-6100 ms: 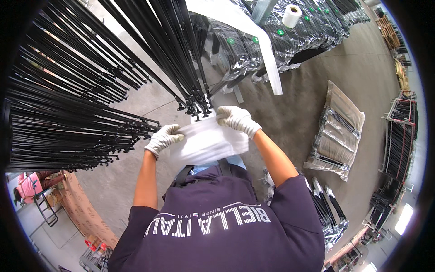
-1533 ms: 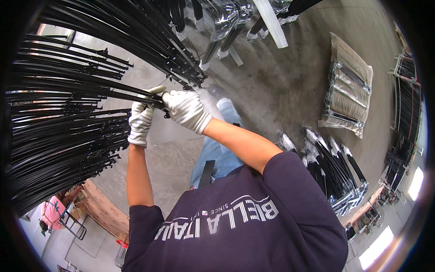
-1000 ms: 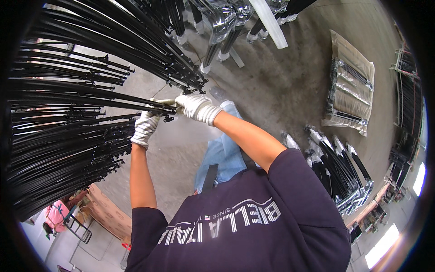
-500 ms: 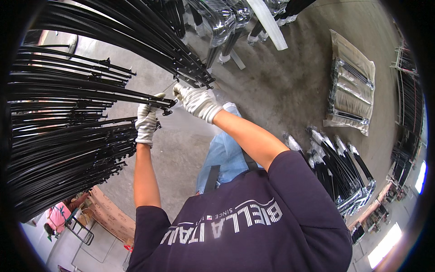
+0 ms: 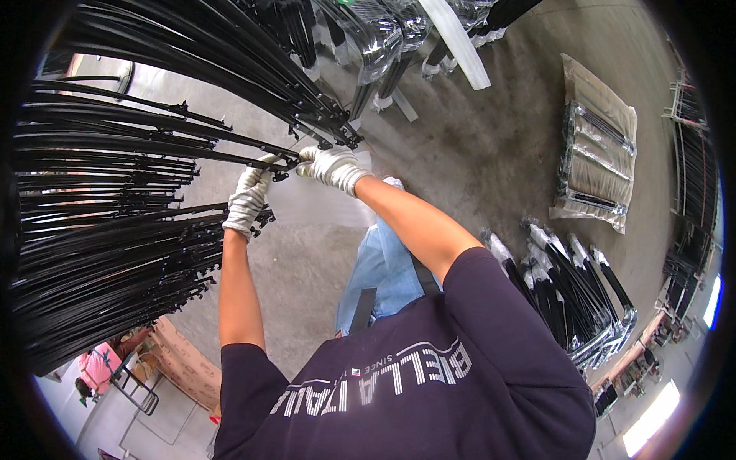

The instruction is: The person wraps a protective white sheet around several black metal frames hanging from a rack and secures the bundle by wrapping the ends together.

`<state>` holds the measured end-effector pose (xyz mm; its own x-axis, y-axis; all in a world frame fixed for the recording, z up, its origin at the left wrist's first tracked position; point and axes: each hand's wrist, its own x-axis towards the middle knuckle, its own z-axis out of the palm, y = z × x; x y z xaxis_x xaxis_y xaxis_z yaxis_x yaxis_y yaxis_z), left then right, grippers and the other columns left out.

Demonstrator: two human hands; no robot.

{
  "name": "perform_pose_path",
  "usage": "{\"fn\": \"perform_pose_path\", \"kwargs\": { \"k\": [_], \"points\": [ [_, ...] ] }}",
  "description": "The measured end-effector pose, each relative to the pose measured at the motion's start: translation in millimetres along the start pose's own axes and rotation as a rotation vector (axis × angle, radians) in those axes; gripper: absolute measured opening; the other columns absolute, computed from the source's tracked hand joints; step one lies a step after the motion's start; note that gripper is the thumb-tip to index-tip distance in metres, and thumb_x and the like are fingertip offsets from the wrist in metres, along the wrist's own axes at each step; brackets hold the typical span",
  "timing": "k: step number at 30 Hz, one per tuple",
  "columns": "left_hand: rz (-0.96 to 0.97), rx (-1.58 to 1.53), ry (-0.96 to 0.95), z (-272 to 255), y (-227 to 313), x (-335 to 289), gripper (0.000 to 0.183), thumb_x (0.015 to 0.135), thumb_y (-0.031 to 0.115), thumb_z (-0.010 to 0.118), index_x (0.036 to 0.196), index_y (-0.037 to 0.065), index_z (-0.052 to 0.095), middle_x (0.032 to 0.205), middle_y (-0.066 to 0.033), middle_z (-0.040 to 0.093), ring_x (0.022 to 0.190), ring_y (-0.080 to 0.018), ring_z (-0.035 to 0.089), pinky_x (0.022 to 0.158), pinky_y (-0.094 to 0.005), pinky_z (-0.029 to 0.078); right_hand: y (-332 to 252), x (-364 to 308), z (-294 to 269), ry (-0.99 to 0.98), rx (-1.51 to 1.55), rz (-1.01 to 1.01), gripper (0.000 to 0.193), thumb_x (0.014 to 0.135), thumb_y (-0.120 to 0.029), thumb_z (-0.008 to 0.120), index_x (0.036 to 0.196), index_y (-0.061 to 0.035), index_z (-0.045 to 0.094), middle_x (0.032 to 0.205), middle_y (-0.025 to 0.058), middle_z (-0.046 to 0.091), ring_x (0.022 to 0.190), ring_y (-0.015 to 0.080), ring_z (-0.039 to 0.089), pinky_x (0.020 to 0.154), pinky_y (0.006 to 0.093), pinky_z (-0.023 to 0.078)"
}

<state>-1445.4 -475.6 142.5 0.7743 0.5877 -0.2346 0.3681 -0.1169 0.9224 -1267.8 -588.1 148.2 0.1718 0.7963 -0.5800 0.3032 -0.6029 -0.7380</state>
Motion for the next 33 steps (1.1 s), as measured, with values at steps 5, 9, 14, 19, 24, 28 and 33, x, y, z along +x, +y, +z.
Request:
{"fn": "perform_pose_path", "kwargs": {
  "k": [5,9,14,19,24,28,33],
  "points": [
    [-0.030,0.089,-0.142,-2,20,-7,0.038,0.077,0.003,0.059,0.114,0.011,0.053,0.078,0.0073,0.042,0.067,-0.0052,0.037,0.059,-0.0205,0.035,-4,0,-2,0.066,0.005,-0.023,0.038,0.078,-0.041,0.059,0.103,-0.0133,0.061,0.083,0.0107,0.064,0.076,0.0244,0.060,0.067,0.0348,0.044],
    [0.006,0.184,-0.034,3,18,6,0.051,0.074,-0.004,0.058,0.121,0.014,0.051,0.086,0.0021,0.049,0.071,-0.0085,0.042,0.064,-0.0231,0.039,7,12,16,0.233,0.188,-0.053,0.034,0.077,-0.034,0.060,0.102,-0.0112,0.061,0.081,0.0122,0.063,0.073,0.0264,0.059,0.066,0.0360,0.044],
    [0.121,0.293,-0.008,6,26,37,0.056,0.072,-0.009,0.050,0.121,0.019,0.053,0.111,-0.0079,0.054,0.094,-0.0186,0.050,0.082,-0.0274,0.039,3,29,19,0.350,0.118,0.098,0.025,0.077,-0.029,0.061,0.094,-0.0113,0.058,0.082,0.0123,0.062,0.071,0.0279,0.059,0.066,0.0380,0.045],
    [0.008,-0.020,-0.200,8,35,73,0.043,0.073,-0.012,0.048,0.108,0.010,0.060,0.090,0.0006,0.062,0.081,-0.0104,0.051,0.075,-0.0245,0.040,38,53,18,0.318,0.191,0.067,0.022,0.081,-0.030,0.057,0.096,-0.0144,0.059,0.087,0.0094,0.064,0.076,0.0251,0.060,0.068,0.0365,0.046],
    [0.103,0.079,-0.203,12,22,81,0.033,0.076,-0.010,0.048,0.098,0.007,0.064,0.084,-0.0023,0.064,0.079,-0.0099,0.054,0.072,-0.0241,0.041,28,37,-15,0.362,0.105,-0.096,0.012,0.078,-0.019,0.061,0.085,-0.0097,0.064,0.086,0.0061,0.065,0.073,0.0206,0.058,0.068,0.0342,0.044],
    [0.103,0.022,-0.170,14,31,65,0.032,0.078,-0.011,0.046,0.097,0.005,0.065,0.084,-0.0033,0.064,0.079,-0.0099,0.054,0.072,-0.0246,0.042,15,24,-41,0.224,0.391,-0.145,0.010,0.077,-0.015,0.066,0.082,-0.0069,0.064,0.074,0.0013,0.063,0.074,0.0100,0.056,0.071,0.0261,0.043],
    [0.480,0.451,0.151,13,46,43,0.032,0.073,-0.010,0.053,0.097,0.008,0.063,0.084,-0.0046,0.062,0.075,-0.0180,0.052,0.069,-0.0279,0.042,12,24,-34,0.121,0.886,-0.219,0.008,0.076,-0.013,0.068,0.076,-0.0058,0.064,0.072,-0.0017,0.062,0.067,0.0054,0.053,0.065,0.0218,0.044]
  ]
}}
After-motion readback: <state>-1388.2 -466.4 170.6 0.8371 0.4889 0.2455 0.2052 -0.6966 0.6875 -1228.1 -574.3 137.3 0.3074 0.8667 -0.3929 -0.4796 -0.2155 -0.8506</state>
